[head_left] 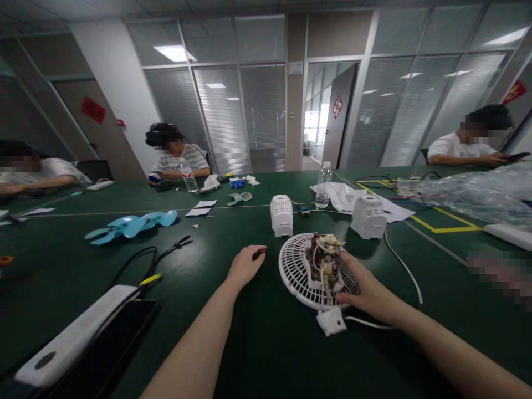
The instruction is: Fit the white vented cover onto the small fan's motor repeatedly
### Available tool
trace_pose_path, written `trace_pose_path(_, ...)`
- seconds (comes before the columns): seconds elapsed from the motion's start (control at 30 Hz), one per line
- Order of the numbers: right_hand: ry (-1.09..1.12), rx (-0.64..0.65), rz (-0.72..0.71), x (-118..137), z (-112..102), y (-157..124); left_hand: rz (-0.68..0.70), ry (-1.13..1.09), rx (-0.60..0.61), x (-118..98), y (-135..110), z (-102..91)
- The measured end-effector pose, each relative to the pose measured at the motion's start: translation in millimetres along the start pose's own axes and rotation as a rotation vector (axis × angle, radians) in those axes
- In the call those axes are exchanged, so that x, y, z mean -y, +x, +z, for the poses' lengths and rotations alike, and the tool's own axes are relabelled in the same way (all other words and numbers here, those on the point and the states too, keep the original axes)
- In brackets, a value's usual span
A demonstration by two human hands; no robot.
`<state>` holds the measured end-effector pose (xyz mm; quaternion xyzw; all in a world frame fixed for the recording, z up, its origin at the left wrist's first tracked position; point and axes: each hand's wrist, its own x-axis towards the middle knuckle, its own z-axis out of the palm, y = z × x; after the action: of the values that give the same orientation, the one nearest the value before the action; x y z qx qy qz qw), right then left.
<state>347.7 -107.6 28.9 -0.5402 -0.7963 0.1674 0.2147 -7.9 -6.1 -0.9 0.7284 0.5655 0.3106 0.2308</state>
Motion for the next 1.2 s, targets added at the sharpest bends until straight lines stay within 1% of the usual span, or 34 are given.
trace_pose_path(0.1,0.041,0.082,-0.032,22.6,6.0,20.6,0.031,-0.074,-0.043,0.2,1.8,3.5)
trace_pose_path(0.2,0.086,0.168,-0.074,38.7,5.1,38.4,0.061,-0.156,-0.077,0.0,4.3,5.8)
trace_pose_path(0.3,0.137,0.202,-0.127,46.1,0.3,53.5,0.099,-0.208,-0.088,-0.2,6.3,5.8)
trace_pose_path(0.43,0.218,0.208,-0.162,44.8,-11.7,74.2,0.133,-0.238,-0.094,0.3,8.1,4.5)
trace_pose_path(0.5,0.247,0.155,-0.168,42.0,-16.0,88.9,0.136,-0.253,-0.098,0.7,8.9,4.5)
trace_pose_path(0.6,0.249,0.011,-0.172,38.0,-13.1,119.8,0.135,-0.271,-0.102,1.2,10.2,5.1)
trace_pose_path(0.77,0.251,-0.205,-0.137,35.0,11.2,187.0,0.141,-0.279,-0.102,2.7,11.4,5.4)
trace_pose_path(0.83,0.254,-0.253,-0.14,35.2,20.9,212.4,0.145,-0.277,-0.103,3.6,11.9,5.7)
trace_pose_path(0.9,0.254,-0.275,-0.148,35.7,29.3,232.8,0.15,-0.275,-0.105,4.4,12.3,6.2)
trace_pose_path(0.97,0.255,-0.28,-0.152,36.0,36.6,246.5,0.153,-0.277,-0.107,4.9,12.8,6.9)
trace_pose_path(1.03,0.259,-0.294,-0.155,35.7,42.3,253.4,0.154,-0.28,-0.11,4.8,13.0,7.4)
trace_pose_path(1.1,0.266,-0.326,-0.163,34.7,45.5,255.4,0.152,-0.286,-0.113,4.2,12.9,7.6)
trace_pose_path(1.2,0.288,-0.382,-0.163,32.5,44.8,254.5,0.148,-0.293,-0.118,2.9,12.6,7.2)
